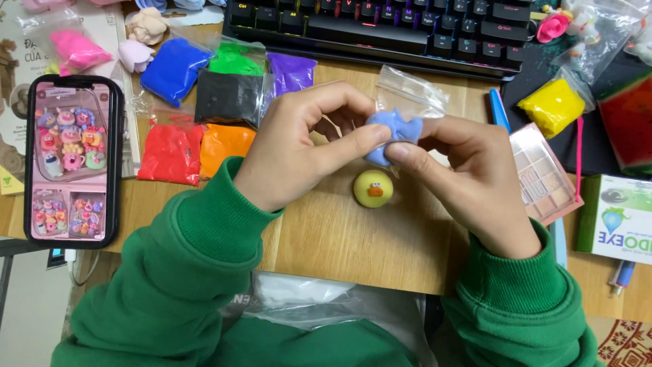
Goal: The person shapes a small piece of orange clay into a beak and attaches it to a yellow clay sphere that already has eyes. They use a pink plastic tool to refine the beak's shape and then handle a small piece of white clay.
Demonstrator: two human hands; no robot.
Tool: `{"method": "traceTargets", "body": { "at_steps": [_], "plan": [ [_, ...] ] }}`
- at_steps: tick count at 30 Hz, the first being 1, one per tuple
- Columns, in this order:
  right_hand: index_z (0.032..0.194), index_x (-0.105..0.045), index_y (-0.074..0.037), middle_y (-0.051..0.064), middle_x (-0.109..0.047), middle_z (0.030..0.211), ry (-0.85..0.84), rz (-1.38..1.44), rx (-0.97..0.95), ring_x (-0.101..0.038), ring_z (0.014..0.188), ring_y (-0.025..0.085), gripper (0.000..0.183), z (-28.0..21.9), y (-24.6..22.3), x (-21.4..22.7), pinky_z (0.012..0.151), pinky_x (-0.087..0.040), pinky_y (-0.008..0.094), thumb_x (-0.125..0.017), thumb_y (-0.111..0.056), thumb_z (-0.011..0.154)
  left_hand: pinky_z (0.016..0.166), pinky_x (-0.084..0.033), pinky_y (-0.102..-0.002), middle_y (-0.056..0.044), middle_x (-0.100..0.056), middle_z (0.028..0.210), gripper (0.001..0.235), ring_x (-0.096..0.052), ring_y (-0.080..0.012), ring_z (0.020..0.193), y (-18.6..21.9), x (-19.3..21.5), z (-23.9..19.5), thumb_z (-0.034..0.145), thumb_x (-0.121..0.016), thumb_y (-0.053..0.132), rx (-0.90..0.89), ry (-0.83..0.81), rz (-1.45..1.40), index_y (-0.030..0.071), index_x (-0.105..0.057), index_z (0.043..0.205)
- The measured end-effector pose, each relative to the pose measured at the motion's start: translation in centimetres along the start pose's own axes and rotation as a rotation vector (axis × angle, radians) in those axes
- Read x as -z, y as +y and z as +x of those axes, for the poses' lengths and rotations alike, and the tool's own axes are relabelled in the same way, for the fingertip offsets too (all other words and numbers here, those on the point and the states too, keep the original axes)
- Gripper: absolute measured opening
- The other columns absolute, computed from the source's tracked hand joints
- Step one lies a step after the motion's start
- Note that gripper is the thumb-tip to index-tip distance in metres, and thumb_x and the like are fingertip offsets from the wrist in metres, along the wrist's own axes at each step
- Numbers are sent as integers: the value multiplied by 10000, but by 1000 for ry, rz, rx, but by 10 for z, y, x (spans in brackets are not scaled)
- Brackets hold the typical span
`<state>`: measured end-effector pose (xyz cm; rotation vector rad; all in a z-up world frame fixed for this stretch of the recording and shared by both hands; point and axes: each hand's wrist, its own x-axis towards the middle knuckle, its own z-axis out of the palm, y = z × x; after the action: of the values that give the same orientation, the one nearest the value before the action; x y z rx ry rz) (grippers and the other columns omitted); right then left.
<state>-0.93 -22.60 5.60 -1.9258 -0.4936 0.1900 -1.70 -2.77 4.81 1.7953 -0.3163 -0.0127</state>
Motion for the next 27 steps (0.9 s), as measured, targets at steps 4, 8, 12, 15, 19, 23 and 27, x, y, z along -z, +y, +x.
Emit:
{"method": "traceTargets", "body": {
  "at_steps": [4, 8, 12, 15, 19, 23, 27],
  "plan": [
    [1051, -709, -47, 69, -707, 994, -31, -54, -48, -614, 902, 119, 215, 0, 3, 3, 802, -467, 241, -663, -177, 885, 581, -449, -170, 26, -623, 821, 126, -554, -43, 717, -2, 4, -1, 888, -687, 214, -27, 1, -2, 96, -665, 928],
    [1205, -593, 29, 73, -629, 989, 47, 63, -37, -558, 892, 125, 336, 0, 0, 4, 818, -454, 247, -473, -210, 1002, 582, -482, -206, -10, -633, 850, 79, -588, -92, 766, -1, 8, -2, 894, -681, 157, -156, -83, 89, 84, -650, 887],
    [1151, -659, -12, 46, -668, 979, 58, 44, -165, -537, 770, 80, 218, 2, -3, 3, 691, -454, 196, -574, -95, 968, 687, -425, -289, -19, -567, 799, 86, -548, -155, 733, -4, 6, -1, 833, -610, 85, -251, -74, 202, 91, -523, 831],
    [1124, -627, 5, 54, -628, 855, 34, 200, -142, -526, 706, 69, 199, 0, 5, 5, 687, -440, 161, -630, -69, 940, 616, -401, -281, -4, -539, 789, 84, -503, -140, 684, -3, 8, -1, 856, -586, 113, -232, -65, 214, 96, -511, 889],
    [1014, -572, 17, 123, -661, 798, 42, 293, -168, -603, 687, 106, 98, -3, 3, 5, 674, -477, 161, -622, -27, 942, 761, -524, -194, 8, -617, 981, 223, -653, -78, 911, 0, 9, -4, 902, -625, 114, -88, -38, -5, 136, -528, 1101],
    [960, -542, -5, 128, -635, 806, 59, 345, -175, -624, 724, 137, 50, -4, 1, 3, 690, -487, 179, -582, -33, 966, 811, -523, -164, 22, -659, 979, 417, -637, -37, 911, 0, 13, -5, 886, -743, 155, 8, -10, -208, 177, -510, 1232],
    [926, -590, 32, 152, -658, 893, -2, 226, -82, -621, 843, 188, 164, -3, -3, 4, 690, -470, 219, -523, -96, 1006, 865, -564, -180, 4, -657, 947, 465, -648, -48, 910, -1, 17, -4, 910, -732, 105, -8, -45, -201, 168, -495, 1305]
  ]
}}
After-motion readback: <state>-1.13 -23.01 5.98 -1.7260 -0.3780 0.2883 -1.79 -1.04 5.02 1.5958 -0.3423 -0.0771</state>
